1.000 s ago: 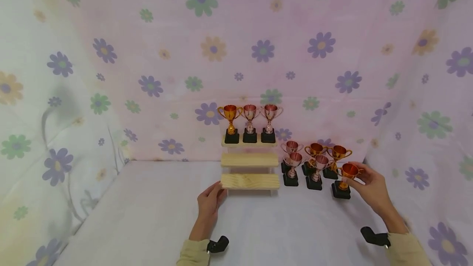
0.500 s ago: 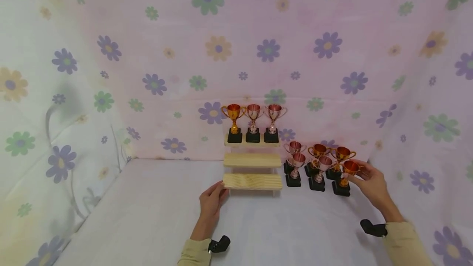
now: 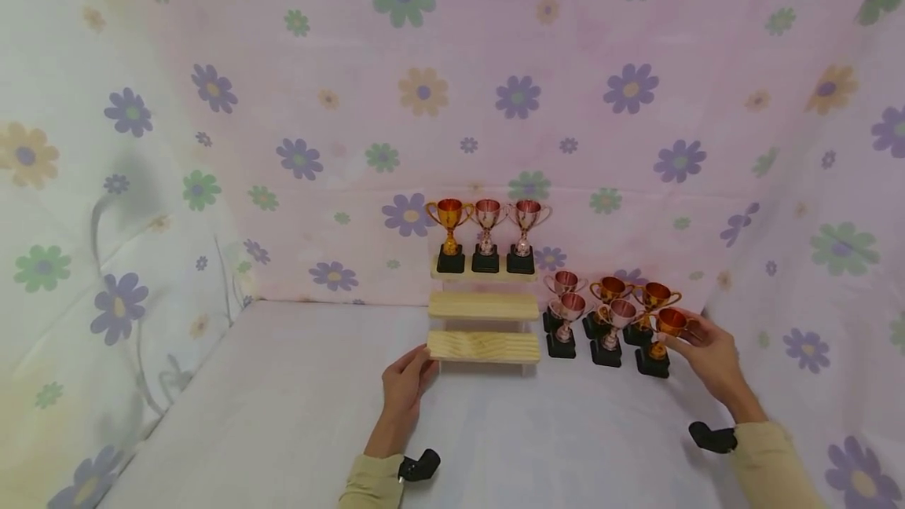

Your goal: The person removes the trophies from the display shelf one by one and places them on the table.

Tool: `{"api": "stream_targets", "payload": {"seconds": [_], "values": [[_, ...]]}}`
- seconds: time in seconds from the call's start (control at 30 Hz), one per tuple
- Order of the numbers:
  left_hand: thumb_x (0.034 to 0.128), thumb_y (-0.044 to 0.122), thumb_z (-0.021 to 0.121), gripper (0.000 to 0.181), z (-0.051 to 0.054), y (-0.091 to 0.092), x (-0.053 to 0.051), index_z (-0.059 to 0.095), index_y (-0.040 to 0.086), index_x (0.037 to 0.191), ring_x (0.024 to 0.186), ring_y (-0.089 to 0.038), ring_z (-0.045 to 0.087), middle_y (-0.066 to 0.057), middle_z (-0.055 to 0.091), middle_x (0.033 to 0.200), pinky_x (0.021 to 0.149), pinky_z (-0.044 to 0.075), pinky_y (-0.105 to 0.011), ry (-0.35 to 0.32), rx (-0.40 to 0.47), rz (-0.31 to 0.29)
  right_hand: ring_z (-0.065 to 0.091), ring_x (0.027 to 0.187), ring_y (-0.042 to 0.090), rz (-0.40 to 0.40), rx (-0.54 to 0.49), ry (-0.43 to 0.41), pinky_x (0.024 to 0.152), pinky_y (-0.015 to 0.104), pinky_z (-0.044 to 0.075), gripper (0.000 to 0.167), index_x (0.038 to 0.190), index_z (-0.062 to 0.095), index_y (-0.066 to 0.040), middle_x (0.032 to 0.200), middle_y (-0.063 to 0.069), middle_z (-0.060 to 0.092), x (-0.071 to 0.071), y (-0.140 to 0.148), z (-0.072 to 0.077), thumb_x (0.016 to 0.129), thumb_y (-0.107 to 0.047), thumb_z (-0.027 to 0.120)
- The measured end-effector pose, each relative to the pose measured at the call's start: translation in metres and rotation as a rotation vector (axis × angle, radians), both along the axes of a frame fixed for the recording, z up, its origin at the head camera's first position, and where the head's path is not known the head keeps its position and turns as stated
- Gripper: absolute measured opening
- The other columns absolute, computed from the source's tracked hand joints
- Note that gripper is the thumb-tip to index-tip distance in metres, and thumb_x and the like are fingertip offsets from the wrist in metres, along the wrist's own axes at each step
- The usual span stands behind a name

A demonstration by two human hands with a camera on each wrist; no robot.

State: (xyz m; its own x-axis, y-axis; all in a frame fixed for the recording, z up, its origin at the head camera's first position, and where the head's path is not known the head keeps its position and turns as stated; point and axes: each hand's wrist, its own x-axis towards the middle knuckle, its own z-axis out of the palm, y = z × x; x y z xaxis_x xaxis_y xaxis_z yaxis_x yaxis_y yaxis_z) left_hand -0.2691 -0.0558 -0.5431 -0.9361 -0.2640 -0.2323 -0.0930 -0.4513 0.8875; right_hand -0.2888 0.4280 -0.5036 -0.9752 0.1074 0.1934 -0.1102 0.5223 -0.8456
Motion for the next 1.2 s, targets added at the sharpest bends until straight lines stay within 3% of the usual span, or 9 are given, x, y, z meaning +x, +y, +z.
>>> {"api": "stream_targets", "payload": {"seconds": [0.1,0.33,0.5,0.6,0.8,0.97,1.03,1.1,1.2], "values": [[0.0954,-0.001,0.065,0.029,0.003,-0.001,0.002,0.063,-0.016,0.121,0.085,-0.014,0.070,-0.016,0.069,0.103,0.086,0.063,-0.031,-0.006,0.003,-0.006,0.052,0.091,-0.022,0.017,0.001,-0.018,0.073,0.004,0.052,0.072,0.143,0.041,0.013,0.101,-0.037,0.051,-0.001,0.001,0.000,0.095,-0.030,0.074],[0.0957,0.003,0.067,0.031,-0.013,0.002,-0.006,0.065,-0.012,0.122,0.086,-0.012,0.070,-0.014,0.069,0.105,0.082,0.062,-0.025,-0.001,0.008,0.029,0.055,0.091,-0.018,0.040,0.013,-0.025,0.074,0.004,0.051,0.072,0.143,0.038,0.013,0.100,-0.037,0.051,-0.003,0.003,-0.002,0.098,-0.034,0.070],[0.0948,0.004,0.069,0.031,-0.015,0.004,-0.006,0.066,-0.011,0.122,0.087,-0.014,0.071,-0.017,0.069,0.107,0.081,0.063,-0.025,-0.015,-0.012,0.037,0.053,0.090,-0.020,0.018,-0.004,-0.049,0.073,0.003,0.051,0.074,0.143,0.037,0.015,0.100,-0.037,0.051,0.002,0.006,-0.006,0.098,-0.034,0.069],[0.0947,0.003,0.068,0.030,-0.014,0.004,-0.004,0.065,-0.012,0.121,0.087,-0.014,0.071,-0.018,0.069,0.107,0.080,0.063,-0.025,-0.002,-0.014,0.045,0.052,0.090,-0.020,0.017,0.003,-0.061,0.073,0.003,0.050,0.077,0.145,0.036,0.016,0.106,-0.029,0.056,0.003,0.007,-0.006,0.099,-0.036,0.068],[0.0947,0.002,0.068,0.029,-0.012,0.004,-0.004,0.065,-0.014,0.119,0.084,-0.013,0.071,-0.016,0.070,0.102,0.077,0.063,-0.024,0.022,-0.003,0.055,0.052,0.090,-0.020,0.016,0.055,-0.082,0.073,0.003,0.050,0.074,0.143,0.039,0.015,0.124,0.006,0.062,0.002,0.005,-0.005,0.098,-0.036,0.068],[0.0941,0.000,0.068,0.029,-0.009,0.001,-0.006,0.065,-0.016,0.119,0.082,-0.013,0.071,-0.013,0.070,0.098,0.075,0.063,-0.024,0.039,0.008,0.064,0.053,0.090,-0.020,0.053,0.086,-0.096,0.072,0.007,0.053,0.070,0.142,0.041,0.014,0.124,0.015,0.066,0.005,0.008,-0.010,0.097,-0.031,0.071],[0.0936,0.000,0.069,0.029,-0.009,-0.001,-0.006,0.065,-0.016,0.118,0.081,-0.013,0.071,-0.013,0.070,0.096,0.075,0.063,-0.024,0.042,-0.001,0.057,0.056,0.090,-0.016,0.075,0.127,-0.123,0.072,0.010,0.054,0.069,0.143,0.040,0.015,0.127,0.025,0.065,0.012,0.008,-0.009,0.098,-0.028,0.070],[0.0928,0.002,0.071,0.029,-0.010,-0.004,-0.005,0.066,-0.015,0.116,0.080,-0.013,0.071,-0.011,0.071,0.093,0.075,0.063,-0.024,0.039,-0.023,0.038,0.065,0.095,-0.002,0.099,0.162,-0.190,0.073,0.015,0.056,0.068,0.143,0.038,0.018,0.132,0.035,0.059,0.023,0.007,-0.005,0.100,-0.026,0.068],[0.0920,0.003,0.073,0.028,-0.011,-0.012,-0.001,0.067,-0.014,0.113,0.078,-0.014,0.071,-0.010,0.070,0.091,0.073,0.063,-0.023,0.032,-0.109,-0.015,0.070,0.101,0.023,0.143,0.178,-0.336,0.075,0.026,0.061,0.069,0.142,0.034,0.022,0.130,0.039,0.057,0.044,-0.004,0.000,0.101,-0.025,0.065]]}}
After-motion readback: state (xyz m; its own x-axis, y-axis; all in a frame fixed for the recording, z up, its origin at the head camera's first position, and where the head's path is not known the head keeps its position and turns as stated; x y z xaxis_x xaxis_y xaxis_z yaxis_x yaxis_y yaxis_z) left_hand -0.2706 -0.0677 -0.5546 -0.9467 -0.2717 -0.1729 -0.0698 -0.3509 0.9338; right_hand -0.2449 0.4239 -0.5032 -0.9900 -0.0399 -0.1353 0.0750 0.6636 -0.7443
